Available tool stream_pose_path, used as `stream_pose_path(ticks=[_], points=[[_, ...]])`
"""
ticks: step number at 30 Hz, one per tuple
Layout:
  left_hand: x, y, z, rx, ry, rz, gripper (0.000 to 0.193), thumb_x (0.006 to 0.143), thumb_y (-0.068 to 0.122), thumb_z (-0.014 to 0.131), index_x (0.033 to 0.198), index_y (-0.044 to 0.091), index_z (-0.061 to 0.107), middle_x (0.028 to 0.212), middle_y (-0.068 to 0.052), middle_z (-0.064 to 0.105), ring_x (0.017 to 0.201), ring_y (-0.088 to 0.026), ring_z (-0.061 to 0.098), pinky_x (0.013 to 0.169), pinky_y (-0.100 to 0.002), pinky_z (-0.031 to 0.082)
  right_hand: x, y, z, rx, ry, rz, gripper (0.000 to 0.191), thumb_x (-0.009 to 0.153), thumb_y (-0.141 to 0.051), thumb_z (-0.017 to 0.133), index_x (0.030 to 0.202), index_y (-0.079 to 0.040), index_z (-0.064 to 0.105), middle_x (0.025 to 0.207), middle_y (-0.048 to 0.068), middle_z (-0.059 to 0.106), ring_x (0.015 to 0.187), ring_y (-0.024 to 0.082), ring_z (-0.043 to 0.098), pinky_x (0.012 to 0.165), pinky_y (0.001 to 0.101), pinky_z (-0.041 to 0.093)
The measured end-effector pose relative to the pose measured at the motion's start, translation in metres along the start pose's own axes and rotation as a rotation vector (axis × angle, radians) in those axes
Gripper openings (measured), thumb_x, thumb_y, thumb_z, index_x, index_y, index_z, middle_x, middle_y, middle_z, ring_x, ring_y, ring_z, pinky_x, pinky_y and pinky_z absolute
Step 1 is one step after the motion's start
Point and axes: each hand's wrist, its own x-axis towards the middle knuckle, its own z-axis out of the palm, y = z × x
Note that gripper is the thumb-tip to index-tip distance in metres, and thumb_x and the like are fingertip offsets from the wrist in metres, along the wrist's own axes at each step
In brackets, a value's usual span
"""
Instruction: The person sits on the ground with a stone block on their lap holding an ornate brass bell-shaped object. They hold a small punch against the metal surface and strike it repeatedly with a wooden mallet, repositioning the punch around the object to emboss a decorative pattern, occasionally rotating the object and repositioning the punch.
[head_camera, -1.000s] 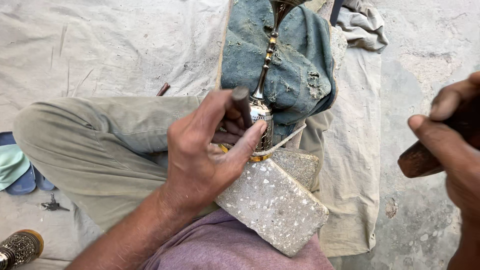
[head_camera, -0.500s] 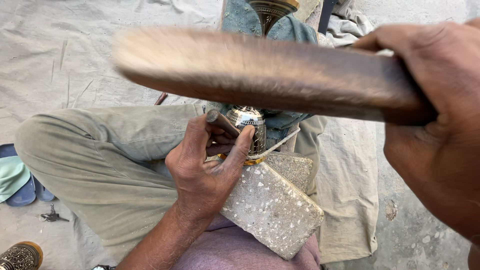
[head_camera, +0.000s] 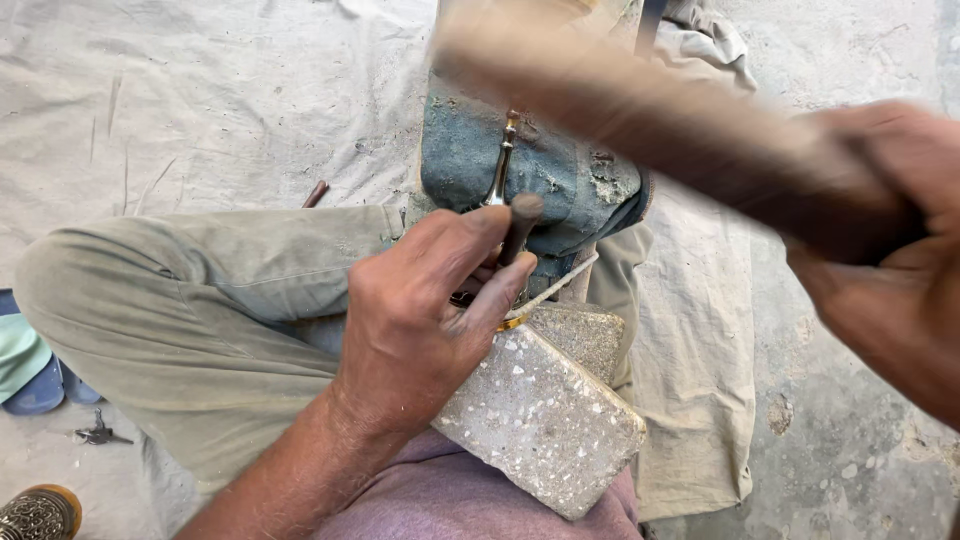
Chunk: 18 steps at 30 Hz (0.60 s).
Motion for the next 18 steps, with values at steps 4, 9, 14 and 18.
stream_pose_path(ticks=[4, 9, 14, 18], points=[[0.01, 0.004, -0.004, 0.001, -0.091, -0.025, 0.032, 0.092, 0.008, 0.082, 0.12, 0.001, 0.069, 0.098, -0.011, 0.073, 0.084, -0.019, 0.075, 0.07, -0.032, 0.062, -0.004, -0.008, -0.014, -0.342, -0.09, -0.048, 0.029, 0.085, 0.007, 0.074, 0.112, -0.004, 0.07, 0.085, 0.012, 0.067, 0.069, 0.018, 0.067, 0.065, 0.0349, 0.057], [0.009, 0.004, -0.007, -0.14, 0.018, -0.079, 0.043, 0.093, 0.008, 0.081, 0.132, 0.002, 0.065, 0.103, -0.007, 0.074, 0.09, -0.013, 0.077, 0.077, -0.027, 0.065, -0.031, -0.018, -0.003, 0.063, 0.101, -0.014, 0.041, 0.091, 0.002, 0.07, 0.13, -0.004, 0.058, 0.095, 0.012, 0.067, 0.07, 0.016, 0.066, 0.069, 0.0316, 0.06], [-0.005, -0.004, -0.001, -0.148, 0.086, -0.185, 0.036, 0.093, 0.01, 0.083, 0.123, 0.002, 0.064, 0.097, -0.004, 0.073, 0.087, -0.009, 0.074, 0.075, -0.024, 0.068, -0.02, -0.022, -0.002, -0.133, 0.156, -0.139, 0.037, 0.094, 0.006, 0.07, 0.129, 0.004, 0.056, 0.094, 0.017, 0.066, 0.084, 0.021, 0.068, 0.074, 0.0338, 0.059], [-0.013, -0.007, 0.007, -0.139, 0.129, -0.221, 0.032, 0.094, 0.011, 0.083, 0.12, 0.004, 0.065, 0.097, -0.002, 0.073, 0.087, -0.007, 0.075, 0.077, -0.023, 0.068, -0.013, -0.053, -0.017, -0.355, 0.214, -0.451, 0.043, 0.092, 0.011, 0.071, 0.131, 0.008, 0.053, 0.1, 0.022, 0.064, 0.084, 0.026, 0.069, 0.078, 0.0357, 0.059]])
